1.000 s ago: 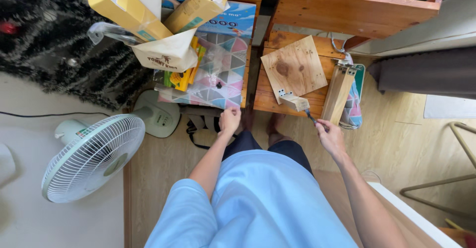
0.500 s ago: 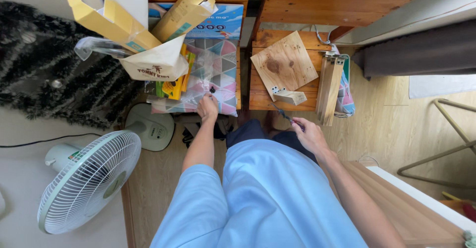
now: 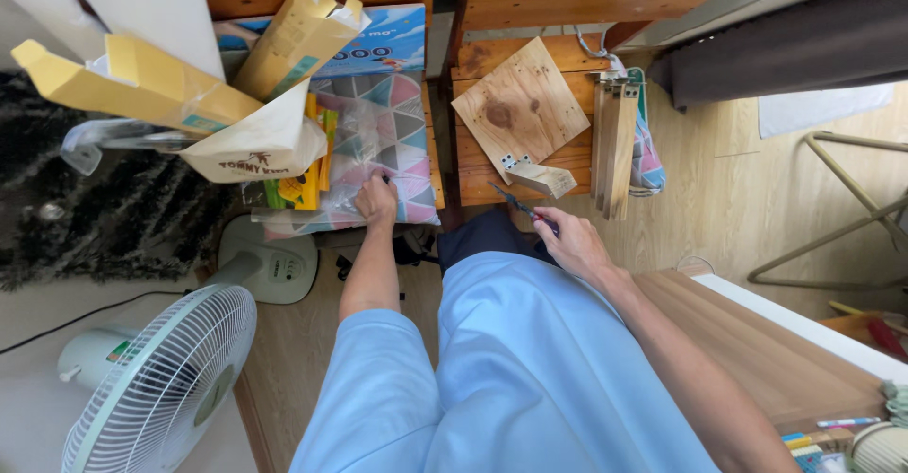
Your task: The person stands at a small wooden desk and works on a small wooden panel with metal hinge brackets, using a screwdriver to drive screws into the wood. They hold the panel steady, reposition it, and pick up screws from the desk while fastening the brackets.
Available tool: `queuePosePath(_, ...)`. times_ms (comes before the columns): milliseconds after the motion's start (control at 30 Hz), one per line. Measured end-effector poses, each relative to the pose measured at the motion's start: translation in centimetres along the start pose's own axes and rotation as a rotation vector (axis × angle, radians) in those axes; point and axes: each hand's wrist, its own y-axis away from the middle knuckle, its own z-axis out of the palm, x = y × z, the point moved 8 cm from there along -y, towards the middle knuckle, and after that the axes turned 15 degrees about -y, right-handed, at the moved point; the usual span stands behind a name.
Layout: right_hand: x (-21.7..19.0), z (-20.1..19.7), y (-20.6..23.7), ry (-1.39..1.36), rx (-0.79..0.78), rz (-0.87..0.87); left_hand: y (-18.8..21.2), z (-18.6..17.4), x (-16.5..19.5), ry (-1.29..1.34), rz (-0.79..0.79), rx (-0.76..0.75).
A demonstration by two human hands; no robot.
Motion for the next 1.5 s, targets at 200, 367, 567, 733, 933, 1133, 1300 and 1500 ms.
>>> queuePosePath(200, 0.6, -0.4, -0.1, 0.002, 0.009, 0.041, -1.4, 0.4, 0.2, -0.041, 0.022, 0.052)
queuePosePath(367, 1.1, 0.1, 0.0, 0.019, 0.016, 0.051, -1.9, 0.2, -0.6, -0.022, 0.032, 0.088)
queuePosePath(567, 1.4, 0.7, 0.1, 0.024, 0.004, 0.074, -1.9, 0.5, -0.7, -0.040, 0.065, 0.077)
queuePosePath(733, 0.9, 1.1, 0.1, 0.009, 0.019, 0.024, -1.4, 0.2, -0.9, -0.025, 0.076, 0.139)
queuePosePath(933, 0.7, 0.9, 0.6, 0.009, 0.022, 0.031, -0.2, -0.4, -1.2, 0.047, 0.056, 0.153)
queuePosePath(1133, 0.7, 0.2, 2.1, -0.005, 0.020, 0.044, 2.2, -1.3, -1.3, 0.103, 0.039, 0.154)
queuePosePath(1300, 1.4, -1.1, 4.3, -0.057, 0.063, 0.029, 5.4, -1.4, 0.1, 0.280, 0.145, 0.116)
queuePosePath(1500, 4.2, -2.9, 6.3, -0.087, 0.088, 0.035, 9.1, 1.1, 3.3, 0.466, 0.248, -0.149)
